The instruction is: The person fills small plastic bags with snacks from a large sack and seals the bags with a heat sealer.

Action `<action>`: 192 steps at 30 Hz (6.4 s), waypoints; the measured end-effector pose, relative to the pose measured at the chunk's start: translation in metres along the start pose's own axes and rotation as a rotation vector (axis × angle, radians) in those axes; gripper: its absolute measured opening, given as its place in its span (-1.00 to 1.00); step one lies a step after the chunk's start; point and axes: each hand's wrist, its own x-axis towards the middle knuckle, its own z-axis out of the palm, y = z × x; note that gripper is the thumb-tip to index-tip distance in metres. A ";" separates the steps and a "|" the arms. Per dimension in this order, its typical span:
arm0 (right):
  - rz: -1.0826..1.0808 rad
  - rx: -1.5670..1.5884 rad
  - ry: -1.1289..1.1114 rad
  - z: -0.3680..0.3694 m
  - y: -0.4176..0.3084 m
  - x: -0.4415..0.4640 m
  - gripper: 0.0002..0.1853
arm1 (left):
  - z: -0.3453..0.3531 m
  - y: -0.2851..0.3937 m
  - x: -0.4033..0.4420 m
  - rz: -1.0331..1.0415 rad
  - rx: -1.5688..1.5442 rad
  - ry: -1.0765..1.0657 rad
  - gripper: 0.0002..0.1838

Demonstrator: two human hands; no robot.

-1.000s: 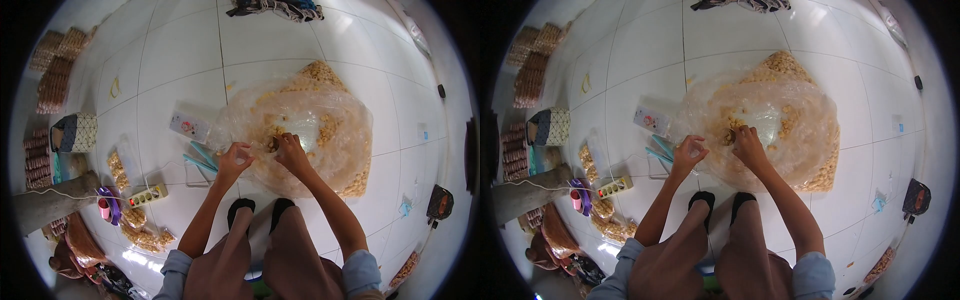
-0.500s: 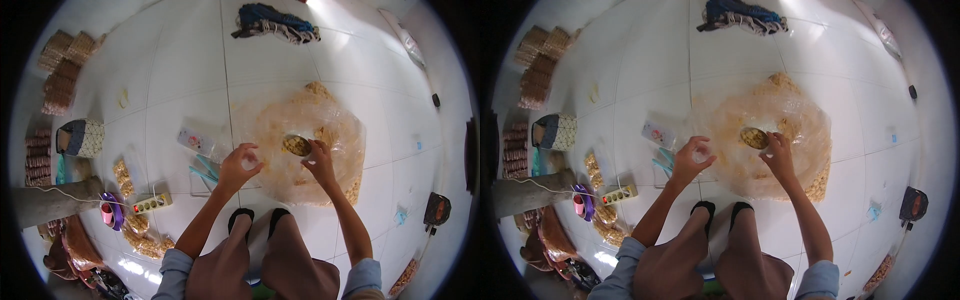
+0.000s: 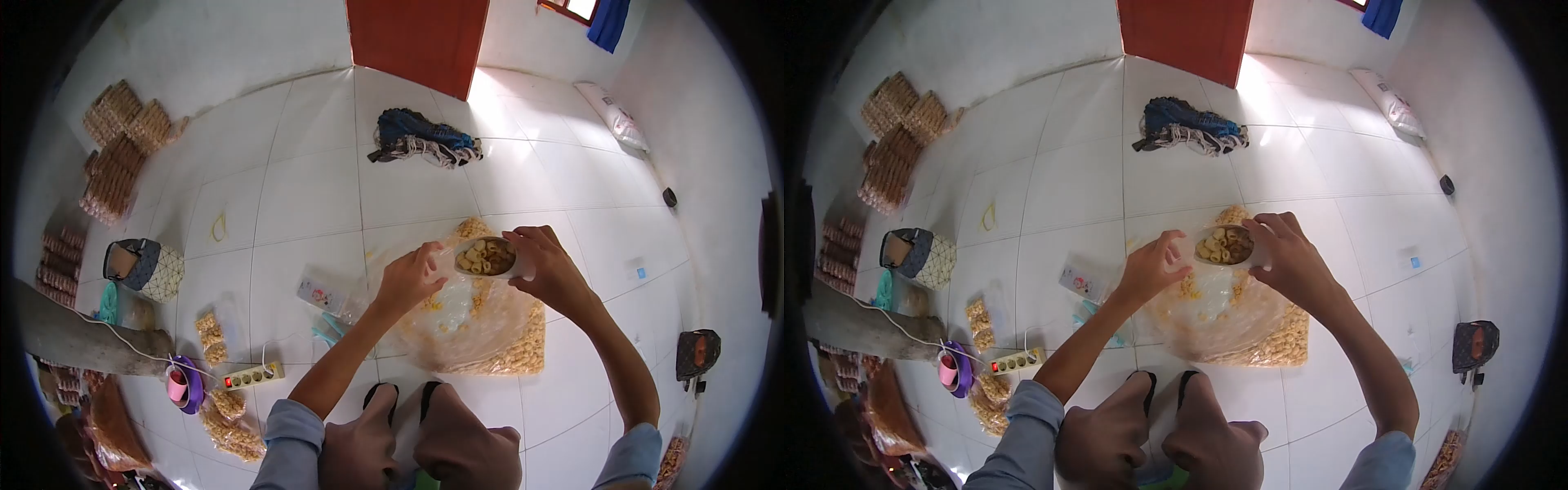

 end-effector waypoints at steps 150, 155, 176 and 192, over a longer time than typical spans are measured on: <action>-0.210 0.249 0.435 0.033 -0.090 -0.020 -0.90 | -0.055 0.044 -0.058 -0.187 -0.750 -0.307 -0.51; -0.264 0.319 0.480 0.041 -0.085 -0.021 -0.91 | -0.065 0.079 -0.071 -0.245 -0.891 -0.539 -0.53; 0.160 0.009 -0.065 0.293 0.085 -0.041 -0.29 | -0.005 -0.070 -0.062 -0.483 -0.978 0.040 -0.58; 0.374 -0.249 0.107 0.328 0.103 -0.001 -0.25 | 0.063 -0.140 -0.122 -0.616 -0.893 0.092 -0.64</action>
